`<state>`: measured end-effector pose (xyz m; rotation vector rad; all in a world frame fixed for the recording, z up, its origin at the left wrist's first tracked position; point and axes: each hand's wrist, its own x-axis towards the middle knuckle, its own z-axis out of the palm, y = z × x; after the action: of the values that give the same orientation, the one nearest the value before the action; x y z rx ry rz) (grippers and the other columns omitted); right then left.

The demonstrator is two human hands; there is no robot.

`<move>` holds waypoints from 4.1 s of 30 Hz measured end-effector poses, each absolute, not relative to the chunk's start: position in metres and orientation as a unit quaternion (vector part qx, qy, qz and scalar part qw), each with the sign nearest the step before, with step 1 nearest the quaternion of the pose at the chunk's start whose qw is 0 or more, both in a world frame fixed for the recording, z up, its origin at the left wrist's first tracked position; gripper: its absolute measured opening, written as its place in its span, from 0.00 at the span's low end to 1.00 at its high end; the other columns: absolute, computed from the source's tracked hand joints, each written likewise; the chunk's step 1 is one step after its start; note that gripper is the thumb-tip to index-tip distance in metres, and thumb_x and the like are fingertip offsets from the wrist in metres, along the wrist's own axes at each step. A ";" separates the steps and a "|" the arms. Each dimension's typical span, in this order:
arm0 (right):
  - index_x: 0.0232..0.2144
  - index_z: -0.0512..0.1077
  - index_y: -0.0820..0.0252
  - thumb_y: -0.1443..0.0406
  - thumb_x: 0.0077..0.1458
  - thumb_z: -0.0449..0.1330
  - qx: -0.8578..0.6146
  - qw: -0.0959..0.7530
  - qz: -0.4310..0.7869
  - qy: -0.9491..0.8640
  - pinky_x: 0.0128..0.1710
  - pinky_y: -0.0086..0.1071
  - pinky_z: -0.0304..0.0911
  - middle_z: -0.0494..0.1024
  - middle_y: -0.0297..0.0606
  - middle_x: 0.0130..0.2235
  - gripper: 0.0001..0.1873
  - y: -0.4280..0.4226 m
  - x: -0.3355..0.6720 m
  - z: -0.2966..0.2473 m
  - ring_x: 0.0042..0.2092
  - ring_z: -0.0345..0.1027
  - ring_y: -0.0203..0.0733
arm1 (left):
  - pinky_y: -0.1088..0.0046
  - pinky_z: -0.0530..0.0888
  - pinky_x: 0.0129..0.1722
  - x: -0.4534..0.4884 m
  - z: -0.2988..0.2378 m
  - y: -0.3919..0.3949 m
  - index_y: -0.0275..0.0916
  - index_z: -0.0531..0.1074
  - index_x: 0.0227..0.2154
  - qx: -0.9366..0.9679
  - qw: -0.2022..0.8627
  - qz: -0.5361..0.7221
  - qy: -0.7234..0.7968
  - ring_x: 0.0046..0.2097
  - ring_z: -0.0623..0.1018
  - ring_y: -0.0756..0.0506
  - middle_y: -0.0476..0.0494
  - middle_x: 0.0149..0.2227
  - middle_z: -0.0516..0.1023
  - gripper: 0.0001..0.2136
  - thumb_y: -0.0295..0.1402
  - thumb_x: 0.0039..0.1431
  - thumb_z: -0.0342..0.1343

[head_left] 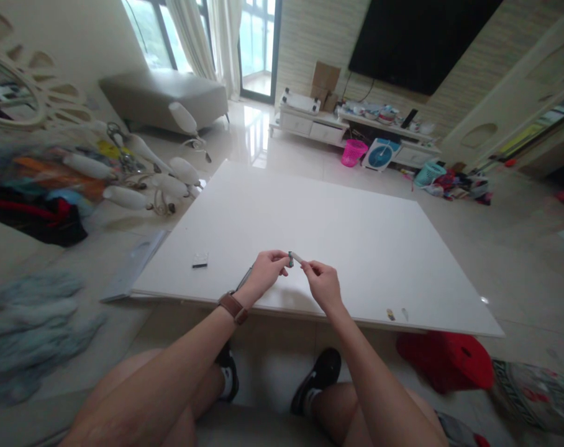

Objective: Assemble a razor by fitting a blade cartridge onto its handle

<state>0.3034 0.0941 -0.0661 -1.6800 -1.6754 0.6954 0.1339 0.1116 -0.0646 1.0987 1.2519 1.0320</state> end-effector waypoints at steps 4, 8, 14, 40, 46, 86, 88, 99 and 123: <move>0.27 0.76 0.58 0.48 0.61 0.53 -0.639 0.349 0.261 -0.634 0.25 0.31 0.45 0.65 0.30 0.20 0.24 0.094 0.302 -0.066 0.24 0.55 0.35 | 0.74 0.69 0.28 0.135 -0.065 0.112 0.34 0.77 0.29 0.458 0.565 0.440 0.527 0.25 0.73 0.51 0.43 0.29 0.79 0.08 0.34 0.51 0.57; 0.25 0.75 0.58 0.47 0.62 0.52 -0.620 0.345 0.286 -0.645 0.26 0.31 0.46 0.64 0.30 0.20 0.25 0.092 0.300 -0.065 0.24 0.55 0.35 | 0.74 0.70 0.29 0.135 -0.065 0.112 0.34 0.78 0.30 0.461 0.567 0.446 0.517 0.25 0.73 0.51 0.44 0.29 0.79 0.09 0.34 0.51 0.57; 0.25 0.74 0.57 0.47 0.62 0.52 -0.632 0.327 0.264 -0.651 0.26 0.31 0.46 0.65 0.30 0.20 0.25 0.092 0.302 -0.063 0.24 0.56 0.36 | 0.74 0.69 0.29 0.135 -0.064 0.112 0.34 0.77 0.29 0.452 0.567 0.449 0.521 0.25 0.73 0.51 0.44 0.28 0.79 0.08 0.34 0.51 0.57; 0.21 0.69 0.57 0.48 0.63 0.50 -0.623 0.292 0.225 -0.690 0.27 0.31 0.44 0.64 0.31 0.19 0.26 0.094 0.309 -0.058 0.24 0.55 0.35 | 0.74 0.70 0.28 0.136 -0.064 0.111 0.35 0.78 0.28 0.465 0.561 0.444 0.522 0.25 0.73 0.51 0.44 0.28 0.78 0.07 0.31 0.50 0.56; 0.22 0.70 0.57 0.47 0.63 0.50 -0.648 0.311 0.209 -0.663 0.26 0.32 0.45 0.64 0.31 0.19 0.26 0.095 0.311 -0.057 0.24 0.55 0.36 | 0.74 0.69 0.27 0.136 -0.063 0.110 0.34 0.77 0.28 0.463 0.561 0.440 0.527 0.24 0.73 0.51 0.44 0.28 0.78 0.07 0.32 0.50 0.57; 0.24 0.73 0.57 0.48 0.63 0.51 -0.652 0.265 0.181 -0.687 0.27 0.31 0.44 0.68 0.32 0.20 0.25 0.096 0.314 -0.054 0.25 0.58 0.35 | 0.75 0.70 0.28 0.137 -0.067 0.110 0.33 0.78 0.30 0.486 0.549 0.437 0.521 0.25 0.73 0.52 0.43 0.30 0.79 0.09 0.33 0.52 0.56; 0.24 0.74 0.57 0.48 0.63 0.52 -0.638 0.257 0.197 -0.698 0.26 0.31 0.44 0.68 0.31 0.20 0.25 0.096 0.314 -0.054 0.24 0.58 0.35 | 0.75 0.70 0.27 0.137 -0.067 0.110 0.33 0.78 0.30 0.487 0.551 0.439 0.516 0.25 0.73 0.52 0.44 0.30 0.78 0.09 0.33 0.52 0.56; 0.24 0.75 0.57 0.49 0.63 0.52 -0.672 0.253 0.162 -0.677 0.27 0.30 0.44 0.70 0.32 0.21 0.25 0.096 0.316 -0.052 0.25 0.58 0.35 | 0.75 0.70 0.28 0.136 -0.068 0.110 0.34 0.77 0.29 0.486 0.545 0.435 0.527 0.25 0.73 0.52 0.44 0.30 0.79 0.08 0.34 0.52 0.56; 0.25 0.75 0.57 0.48 0.63 0.51 -0.680 0.272 0.151 -0.664 0.27 0.30 0.44 0.70 0.33 0.22 0.26 0.097 0.316 -0.056 0.25 0.58 0.35 | 0.75 0.70 0.28 0.137 -0.071 0.111 0.33 0.77 0.30 0.490 0.549 0.437 0.518 0.25 0.72 0.52 0.43 0.31 0.79 0.10 0.35 0.53 0.56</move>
<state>0.3159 0.0966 -0.0555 -1.8319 -1.7873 0.4063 0.1366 0.1107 -0.0707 1.1596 1.2256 1.0360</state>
